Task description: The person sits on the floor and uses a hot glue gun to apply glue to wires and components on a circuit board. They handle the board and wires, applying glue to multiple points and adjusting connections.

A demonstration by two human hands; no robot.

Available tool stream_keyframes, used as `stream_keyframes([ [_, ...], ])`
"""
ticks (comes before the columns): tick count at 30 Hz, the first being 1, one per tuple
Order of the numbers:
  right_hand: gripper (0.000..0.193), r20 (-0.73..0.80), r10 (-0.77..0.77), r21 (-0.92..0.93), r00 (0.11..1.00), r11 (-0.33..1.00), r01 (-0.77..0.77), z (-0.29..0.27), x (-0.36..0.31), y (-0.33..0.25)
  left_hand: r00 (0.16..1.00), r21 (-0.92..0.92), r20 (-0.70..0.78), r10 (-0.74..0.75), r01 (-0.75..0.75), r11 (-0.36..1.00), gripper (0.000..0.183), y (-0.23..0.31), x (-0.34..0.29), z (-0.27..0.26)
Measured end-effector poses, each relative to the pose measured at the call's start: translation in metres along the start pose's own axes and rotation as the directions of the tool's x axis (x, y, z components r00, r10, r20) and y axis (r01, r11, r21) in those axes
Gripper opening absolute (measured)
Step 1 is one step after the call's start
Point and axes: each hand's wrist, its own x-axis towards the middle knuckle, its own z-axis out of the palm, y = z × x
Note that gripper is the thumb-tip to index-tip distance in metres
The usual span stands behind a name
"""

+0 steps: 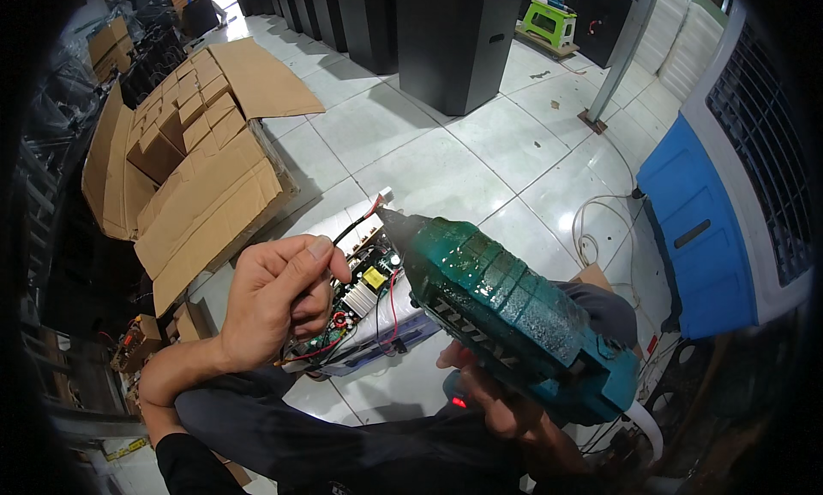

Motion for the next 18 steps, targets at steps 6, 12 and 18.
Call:
stream_keyframes([
  [6, 0.031, 0.112, -0.232, -0.039, 0.966, 0.971, 0.237, 0.024, 0.009, -0.021, 1.000, 0.004, -0.003, 0.001, -0.001, 1.000, 0.036, 0.000, 0.000, 0.000],
  [12, 0.033, 0.041, -0.217, -0.217, 0.975, 0.951, 0.220, 0.032, 0.009, -0.031, 1.000, -0.002, 0.001, -0.008, 0.008, 1.000, 0.036, 0.001, 0.000, 0.000],
  [18, 0.034, 0.073, -0.095, -0.151, 0.993, 0.983, 0.105, 0.022, 0.006, -0.024, 1.000, -0.003, 0.009, -0.010, 0.010, 1.000, 0.035, 0.001, -0.001, 0.000],
])
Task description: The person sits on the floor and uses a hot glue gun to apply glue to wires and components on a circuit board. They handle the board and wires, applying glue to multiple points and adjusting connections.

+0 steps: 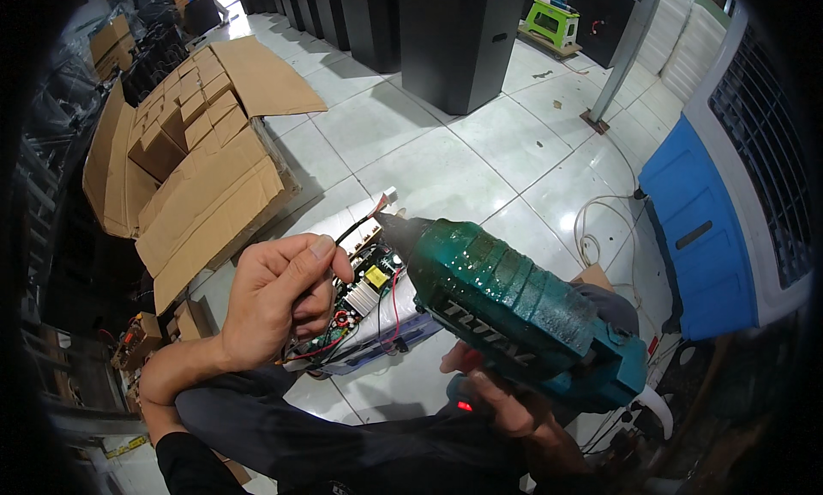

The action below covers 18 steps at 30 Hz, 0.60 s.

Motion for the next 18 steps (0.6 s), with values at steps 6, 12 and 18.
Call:
stream_keyframes([
  [6, 0.033, 0.039, -0.100, 0.126, 0.994, 0.988, 0.095, -0.009, 0.001, 0.013, 1.000, 0.004, 0.020, 0.004, -0.004, 1.000, 0.034, -0.002, 0.000, -0.002],
  [12, 0.037, 0.087, 0.032, 0.415, 0.996, 0.908, -0.065, -0.020, -0.007, 0.030, 1.000, 0.002, 0.016, 0.000, 0.000, 1.000, 0.034, -0.002, -0.001, -0.002],
  [18, 0.033, 0.147, -0.130, 0.003, 0.981, 0.991, 0.131, -0.022, -0.003, 0.019, 1.000, 0.031, 0.009, 0.010, -0.010, 0.999, 0.034, -0.002, -0.002, -0.002],
])
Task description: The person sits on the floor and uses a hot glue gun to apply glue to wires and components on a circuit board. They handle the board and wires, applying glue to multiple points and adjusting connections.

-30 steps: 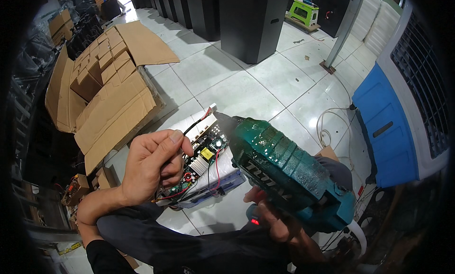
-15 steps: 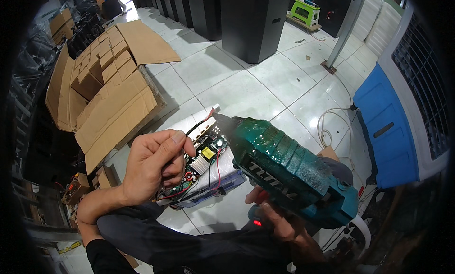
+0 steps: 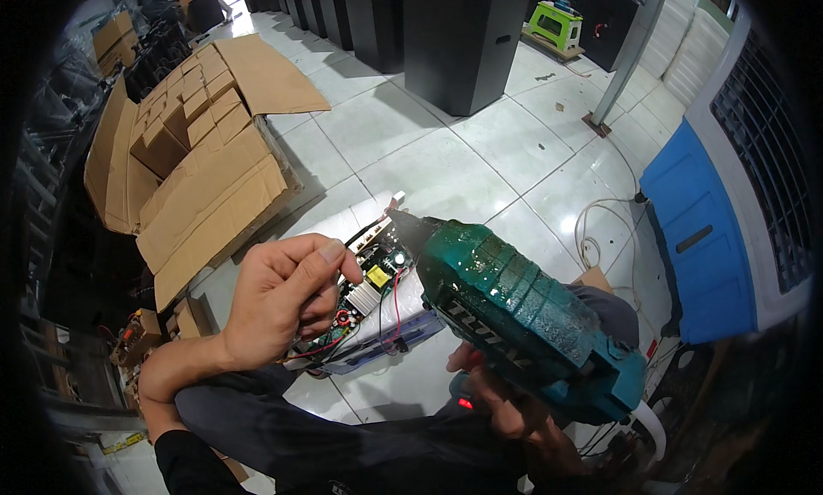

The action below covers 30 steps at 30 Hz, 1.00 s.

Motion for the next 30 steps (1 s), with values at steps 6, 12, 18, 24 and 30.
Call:
stream_keyframes([
  [6, 0.040, -0.139, 0.062, -0.001, 0.988, 0.998, -0.063, 0.001, -0.013, 0.013, 1.000, -0.004, -0.009, 0.017, -0.017, 1.000, 0.032, -0.002, 0.001, -0.001],
  [12, 0.044, -0.047, -0.011, 0.096, 0.999, 0.995, 0.015, 0.003, 0.003, 0.003, 1.000, 0.025, -0.023, 0.021, -0.020, 0.999, 0.031, -0.001, -0.001, 0.000],
  [18, 0.051, -0.033, -0.009, -0.035, 0.999, 0.999, 0.008, 0.005, 0.002, -0.003, 0.998, 0.071, -0.030, 0.049, -0.046, 0.996, 0.029, -0.003, 0.001, 0.000],
  [24, 0.049, -0.030, -0.001, 0.002, 1.000, 1.000, 0.001, 0.005, 0.004, -0.004, 0.997, 0.063, -0.043, 0.059, -0.057, 0.996, 0.031, -0.003, 0.000, -0.001],
  [30, 0.049, -0.036, 0.024, 0.062, 0.999, 0.998, -0.022, 0.007, 0.004, 0.000, 1.000, -0.017, -0.016, 0.020, -0.021, 1.000, 0.035, -0.001, 0.002, -0.001],
])
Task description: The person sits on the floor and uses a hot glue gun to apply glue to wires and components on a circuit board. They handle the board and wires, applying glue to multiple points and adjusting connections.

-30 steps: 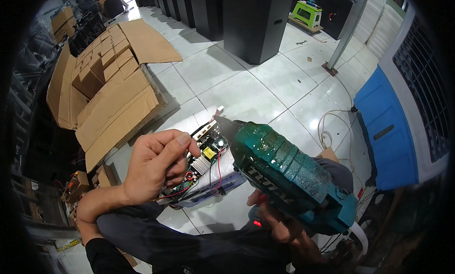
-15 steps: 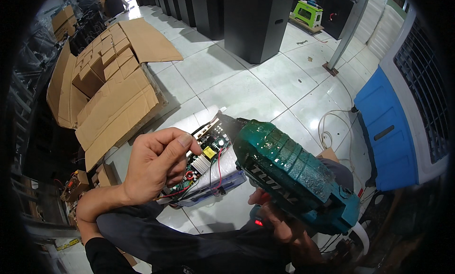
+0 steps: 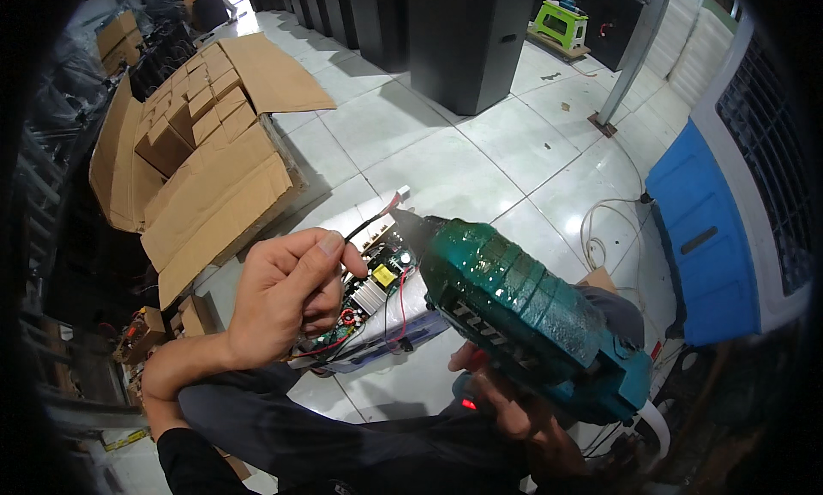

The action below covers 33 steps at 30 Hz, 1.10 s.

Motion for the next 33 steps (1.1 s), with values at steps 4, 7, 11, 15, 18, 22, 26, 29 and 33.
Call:
stream_keyframes([
  [4, 0.049, -0.002, 0.013, 0.043, 1.000, 0.999, -0.013, 0.002, 0.001, 0.000, 0.999, -0.066, 0.031, -0.040, 0.042, 0.997, 0.036, 0.003, 0.000, -0.001],
  [7, 0.049, -0.008, 0.046, 0.105, 0.999, 0.993, -0.045, 0.003, 0.000, 0.001, 0.996, -0.089, 0.045, -0.071, 0.075, 0.993, 0.037, 0.005, 0.000, -0.002],
  [11, 0.049, -0.021, 0.251, 0.511, 0.968, 0.835, -0.206, -0.002, -0.003, 0.005, 0.997, -0.084, 0.049, -0.058, 0.062, 0.995, 0.038, 0.004, 0.001, -0.003],
  [15, 0.047, 0.225, 0.465, 0.974, 0.856, -0.110, -0.196, -0.009, -0.006, 0.013, 0.997, -0.080, 0.056, -0.060, 0.064, 0.995, 0.038, 0.004, 0.001, -0.002],
  [18, 0.042, 0.102, 0.445, 0.937, 0.890, 0.259, -0.236, -0.003, -0.005, 0.010, 0.997, -0.083, 0.058, -0.058, 0.063, 0.995, 0.038, 0.004, 0.000, -0.002],
  [22, 0.040, -0.040, 0.130, 0.166, 0.991, 0.979, -0.121, 0.009, 0.001, -0.010, 0.997, -0.088, 0.055, -0.061, 0.066, 0.994, 0.038, 0.002, 0.001, -0.003],
  [26, 0.040, 0.020, -0.020, -0.062, 1.000, 0.998, 0.021, 0.008, 0.004, -0.011, 0.996, -0.085, 0.065, -0.054, 0.059, 0.995, 0.038, 0.001, 0.001, -0.003],
  [29, 0.040, 0.008, -0.047, -0.066, 0.999, 0.997, 0.048, 0.009, 0.003, -0.006, 0.997, -0.082, 0.057, -0.060, 0.065, 0.995, 0.038, 0.002, 0.001, -0.003],
  [33, 0.041, -0.003, -0.055, -0.061, 0.998, 0.997, 0.054, 0.009, 0.003, -0.004, 0.996, -0.087, 0.060, -0.065, 0.070, 0.994, 0.038, 0.001, 0.001, -0.004],
])
